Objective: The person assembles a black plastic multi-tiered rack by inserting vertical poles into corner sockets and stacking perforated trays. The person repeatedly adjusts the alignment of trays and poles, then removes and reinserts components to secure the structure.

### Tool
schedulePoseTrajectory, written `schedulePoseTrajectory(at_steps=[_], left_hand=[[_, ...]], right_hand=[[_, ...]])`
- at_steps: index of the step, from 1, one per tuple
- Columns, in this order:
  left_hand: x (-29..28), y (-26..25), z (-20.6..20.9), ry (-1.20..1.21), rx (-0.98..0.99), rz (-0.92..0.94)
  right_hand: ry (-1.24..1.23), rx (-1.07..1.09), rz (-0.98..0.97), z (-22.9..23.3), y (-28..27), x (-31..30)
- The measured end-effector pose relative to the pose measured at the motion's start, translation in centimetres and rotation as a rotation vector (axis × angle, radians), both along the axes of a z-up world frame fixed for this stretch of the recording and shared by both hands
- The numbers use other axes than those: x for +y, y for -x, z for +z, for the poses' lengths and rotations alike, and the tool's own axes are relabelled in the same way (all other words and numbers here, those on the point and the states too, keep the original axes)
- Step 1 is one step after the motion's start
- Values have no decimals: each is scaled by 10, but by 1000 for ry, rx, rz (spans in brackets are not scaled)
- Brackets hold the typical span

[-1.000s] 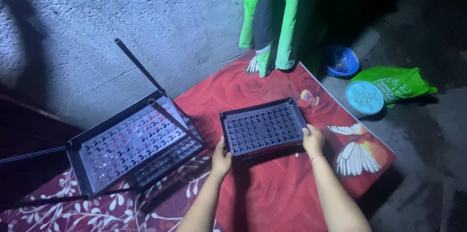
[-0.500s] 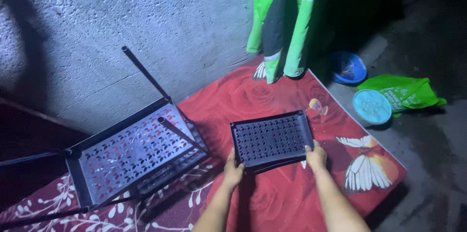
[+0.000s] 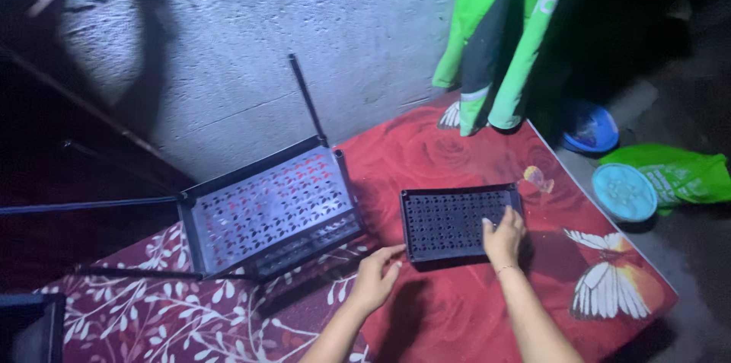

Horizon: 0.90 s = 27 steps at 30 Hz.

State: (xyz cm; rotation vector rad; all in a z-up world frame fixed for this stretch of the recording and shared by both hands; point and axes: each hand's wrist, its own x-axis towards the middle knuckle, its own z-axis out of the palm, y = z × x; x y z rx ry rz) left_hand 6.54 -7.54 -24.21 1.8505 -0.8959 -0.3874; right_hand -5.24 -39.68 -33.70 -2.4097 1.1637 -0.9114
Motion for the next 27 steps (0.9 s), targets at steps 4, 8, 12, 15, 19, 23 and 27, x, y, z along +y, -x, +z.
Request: schedulePoseTrajectory(at_steps=[4,8,12,15,19,23,27], left_hand=[[46,-15,76,236,-410,188],[63,-57,118,115,-611,339],[58,-86,113,-17,-811,260],[41,-102,94,-107,-822,170],[25,-117,68,-237,-647,127],[26,-111,54,-200,-769,122],[30,-110,60,-374,-614,125]], right_hand=[[-15,-201,295,75,-51,66],[-186,-403,526,155,-93,155],[-293,-537,644,191,-130,222],[-371,-675,656,190,-153,244],[-334,-645,491,168,-178,248],[-424,-727,428,142,-199,240],[-521,-777,443,131,-218,233]])
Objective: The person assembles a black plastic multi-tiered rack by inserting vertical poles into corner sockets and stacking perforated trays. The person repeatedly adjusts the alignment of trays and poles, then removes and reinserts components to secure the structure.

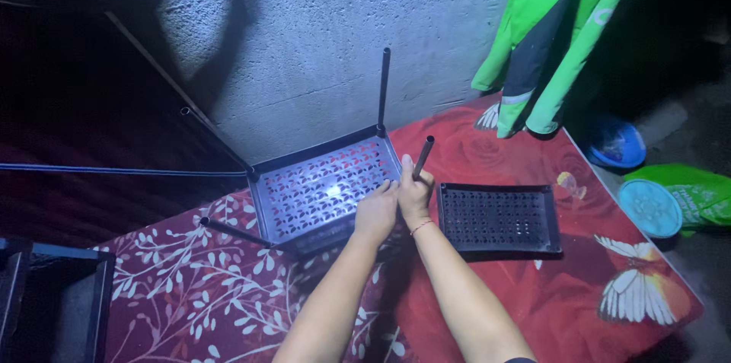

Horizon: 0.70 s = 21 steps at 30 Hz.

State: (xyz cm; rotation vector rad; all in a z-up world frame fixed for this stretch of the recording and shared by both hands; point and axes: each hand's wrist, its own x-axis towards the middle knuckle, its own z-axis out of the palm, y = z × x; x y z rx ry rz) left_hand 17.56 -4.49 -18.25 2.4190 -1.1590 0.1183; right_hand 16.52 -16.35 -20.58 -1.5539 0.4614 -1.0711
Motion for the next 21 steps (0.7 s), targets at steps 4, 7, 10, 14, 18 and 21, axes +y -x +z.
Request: schedulePoseTrajectory(at_steps=[4,7,10,14,18,21], left_hand=[[1,-3,1,58,-147,-65],[-3,-8,-1,55,-115,-62],[-6,-10,-7,61,-145,-60],[-6,-10,-13,76,-180,-47],[-8,-8,-9,73,-144,-52],[-4,0,-14,49,-130,-38]], right_hand=[[-137,-48,234,-1,0,-12],[-195,-27,462,8,3,-23],[-55,8,302,15,9,-17],[107,28,-72,17,15,10],[-8,57,-84,18,16,19],[-122,90,-37,24,14,14]])
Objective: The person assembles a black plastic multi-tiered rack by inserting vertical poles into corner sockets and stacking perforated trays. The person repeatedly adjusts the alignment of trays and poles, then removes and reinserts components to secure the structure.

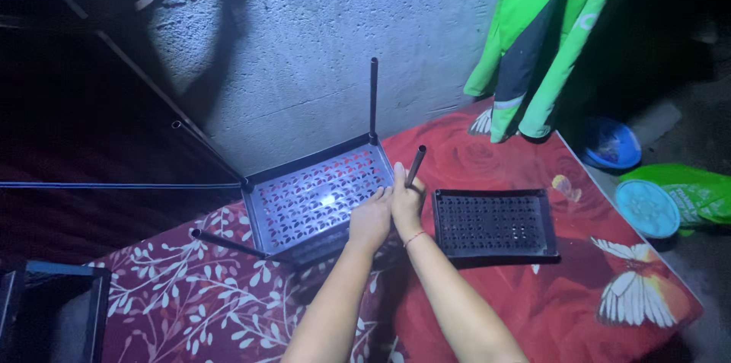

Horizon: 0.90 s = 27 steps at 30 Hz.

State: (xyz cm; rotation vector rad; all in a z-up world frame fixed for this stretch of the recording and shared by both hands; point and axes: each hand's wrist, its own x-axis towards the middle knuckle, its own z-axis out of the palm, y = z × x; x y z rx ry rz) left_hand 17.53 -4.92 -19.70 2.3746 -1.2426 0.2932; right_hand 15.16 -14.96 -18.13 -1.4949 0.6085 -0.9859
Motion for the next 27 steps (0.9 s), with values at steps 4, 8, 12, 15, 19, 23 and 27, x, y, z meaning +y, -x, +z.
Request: schedulePoseTrajectory(at_steps=[4,8,12,15,19,23,27], left_hand=[[-4,-11,0,-34,-11,18],[-2,-11,-5,41,-28,-24],[0,-3,-3,20,0,-12],[-1,-4,6,28,14,-13],[-2,-2,12,29,22,6],[-2,-2,11,-12,-9,7],[-2,-3,8,-37,-9,6]], right_hand=[[150,-49,205,39,-17,-18],[96,-107,306,77,-33,-38],[-80,-126,384,75,-21,-33],[-186,-140,421,61,-13,-28],[-52,14,242,32,8,-31],[-342,-147,202,-10,35,-54],[-756,-277,104,-73,73,-95]])
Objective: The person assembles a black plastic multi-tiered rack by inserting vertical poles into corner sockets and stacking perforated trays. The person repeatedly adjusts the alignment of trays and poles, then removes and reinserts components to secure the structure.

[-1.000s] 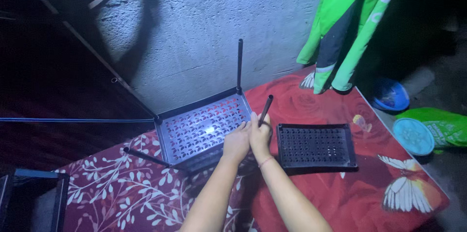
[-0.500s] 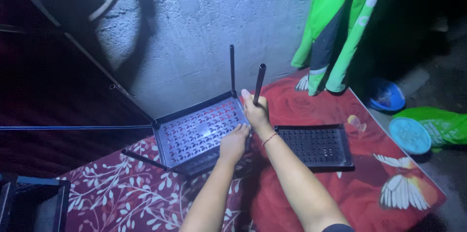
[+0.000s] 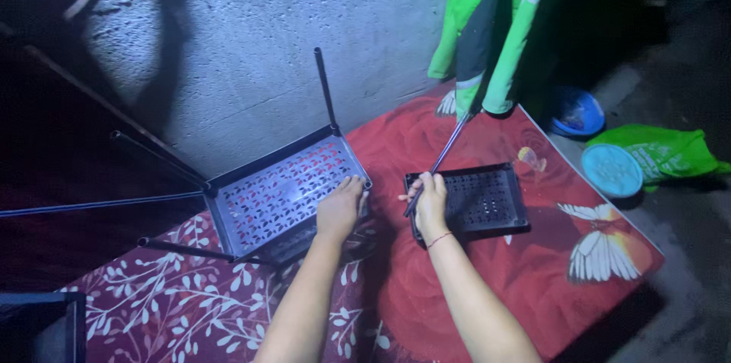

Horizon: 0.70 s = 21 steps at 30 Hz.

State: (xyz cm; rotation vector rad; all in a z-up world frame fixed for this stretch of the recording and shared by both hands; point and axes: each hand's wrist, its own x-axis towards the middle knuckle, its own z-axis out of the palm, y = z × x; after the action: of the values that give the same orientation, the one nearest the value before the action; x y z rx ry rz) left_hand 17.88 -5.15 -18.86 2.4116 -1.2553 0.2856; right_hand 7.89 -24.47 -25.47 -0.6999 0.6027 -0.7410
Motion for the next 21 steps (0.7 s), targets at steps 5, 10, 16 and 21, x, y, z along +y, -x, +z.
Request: schedulePoseTrajectory(at_steps=[5,10,16,21], left_hand=[[3,-2,1,-25,24,-24],[3,-1,3,-36,-3,-26],[2,5,9,-55,-22,-4],[0,7,14,-92,-64,1]], right_hand=[[38,397,-158,-84,31,-43],[-84,428,-152,-129,49,-58],[-256,547,-108,-144,50,-64],[-238,578,12,-152,49,-71]])
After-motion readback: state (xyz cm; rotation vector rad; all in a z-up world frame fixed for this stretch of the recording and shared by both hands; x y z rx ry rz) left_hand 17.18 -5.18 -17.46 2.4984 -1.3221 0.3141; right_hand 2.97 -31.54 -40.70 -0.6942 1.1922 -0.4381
